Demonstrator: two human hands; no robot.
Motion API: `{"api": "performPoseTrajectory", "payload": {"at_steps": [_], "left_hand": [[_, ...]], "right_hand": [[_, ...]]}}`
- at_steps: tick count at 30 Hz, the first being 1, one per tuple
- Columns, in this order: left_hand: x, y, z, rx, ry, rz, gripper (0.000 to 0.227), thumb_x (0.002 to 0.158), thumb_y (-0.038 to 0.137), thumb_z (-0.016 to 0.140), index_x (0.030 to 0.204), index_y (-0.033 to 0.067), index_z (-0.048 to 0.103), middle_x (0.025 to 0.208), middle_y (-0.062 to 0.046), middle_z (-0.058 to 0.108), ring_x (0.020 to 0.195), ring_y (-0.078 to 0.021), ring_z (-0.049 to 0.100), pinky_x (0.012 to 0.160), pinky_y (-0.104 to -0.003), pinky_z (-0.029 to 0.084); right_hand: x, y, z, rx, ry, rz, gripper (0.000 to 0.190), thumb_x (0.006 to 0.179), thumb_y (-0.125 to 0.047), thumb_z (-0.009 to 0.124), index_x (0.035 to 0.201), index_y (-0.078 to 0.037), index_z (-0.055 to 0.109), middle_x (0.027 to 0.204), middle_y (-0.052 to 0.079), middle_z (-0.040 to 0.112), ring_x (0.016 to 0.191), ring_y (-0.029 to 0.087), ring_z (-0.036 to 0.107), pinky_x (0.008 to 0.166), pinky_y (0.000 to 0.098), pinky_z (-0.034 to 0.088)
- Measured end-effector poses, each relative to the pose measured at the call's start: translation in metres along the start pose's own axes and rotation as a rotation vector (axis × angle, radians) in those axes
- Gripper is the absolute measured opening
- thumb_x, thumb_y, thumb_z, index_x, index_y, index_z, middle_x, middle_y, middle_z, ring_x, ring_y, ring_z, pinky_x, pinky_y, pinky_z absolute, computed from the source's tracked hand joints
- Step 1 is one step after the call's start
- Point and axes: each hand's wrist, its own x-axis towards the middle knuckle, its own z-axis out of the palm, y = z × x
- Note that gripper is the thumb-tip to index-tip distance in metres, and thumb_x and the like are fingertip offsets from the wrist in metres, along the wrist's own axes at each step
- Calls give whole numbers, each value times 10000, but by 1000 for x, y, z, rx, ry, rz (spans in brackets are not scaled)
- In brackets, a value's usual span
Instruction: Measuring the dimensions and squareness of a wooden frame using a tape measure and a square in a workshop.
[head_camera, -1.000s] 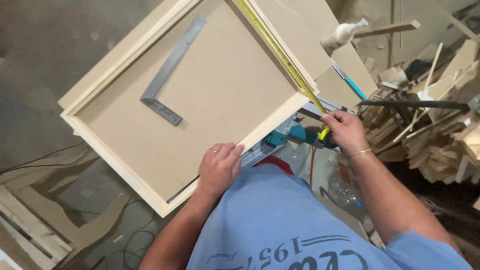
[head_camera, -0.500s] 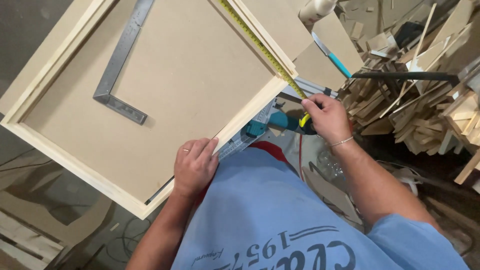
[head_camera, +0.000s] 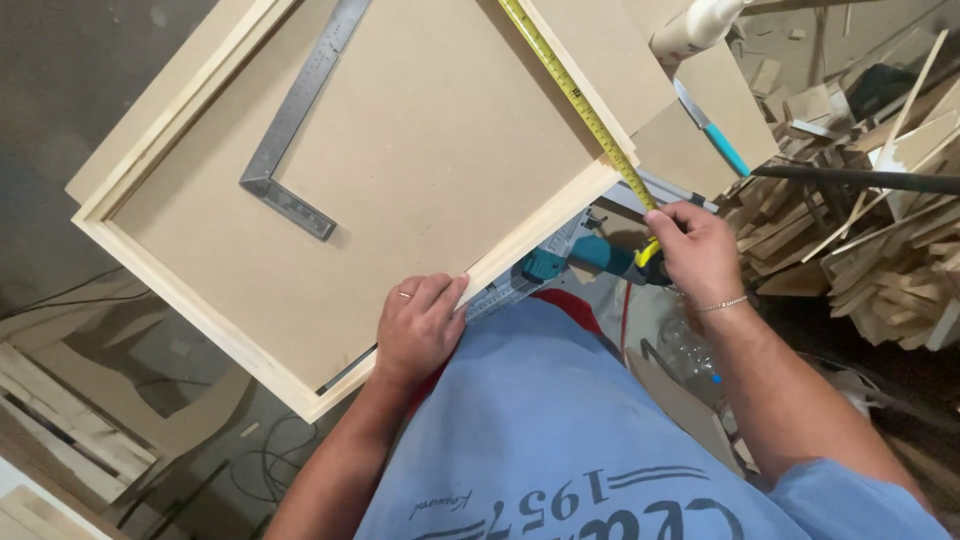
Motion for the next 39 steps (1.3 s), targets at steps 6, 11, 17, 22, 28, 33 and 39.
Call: {"api": "performPoseTrajectory", "payload": {"at_steps": [6,11,17,22,28,33,39], "left_hand": [[-3,-1,3,9,2,14,284,926,294,688,1168,156,739,1014,-48,659,863,-251,639,763,-362,528],[-6,-2,4,76,-31,18,292,897,296,716,1160,172,740,1020,-33,658,880,-238,638,773,-359,523],[-2,1,1,55,-19,2,281,892,271,725,1150,161,746,1007,-36,659,874,-247,636,764,-366,522],[-6,0,4,42,-9,-12,272,904,276,714,1149,164,750,1014,-27,660,883,-241,636,765,-363,526],[-6,0,3,47,-23,-6,285,892,275,729,1152,161,749,1020,-35,661,891,-241,640,782,-368,524],[-7,-1,4,42,-27,-10,293,884,273,743,1155,161,752,1030,-35,665,905,-241,642,789,-368,524],[-8,-4,7,32,-26,15,298,896,272,727,1168,154,747,1029,-45,661,891,-247,642,792,-372,530]], "right_hand": [[1,2,0,-19,18,23,156,990,-348,709,961,-210,775,800,46,722,858,211,687,814,382,530],[-5,-9,-3,-26,12,33,167,990,-355,692,951,-216,776,772,61,714,824,237,699,805,386,538],[-6,-11,-4,-21,8,23,150,996,-346,698,944,-226,771,776,40,713,829,205,694,797,364,543],[-8,-13,-4,-4,30,-9,139,999,-310,700,947,-202,769,784,76,710,820,227,688,779,382,538],[-7,-11,-1,-1,34,16,134,993,-306,697,933,-212,772,771,55,709,797,209,680,771,371,536],[-8,-15,-1,-8,39,1,131,993,-307,700,931,-221,776,773,58,712,798,216,689,769,374,538],[-4,-2,0,22,39,-51,122,1004,-273,704,946,-190,772,785,71,716,800,194,674,766,370,535]]}}
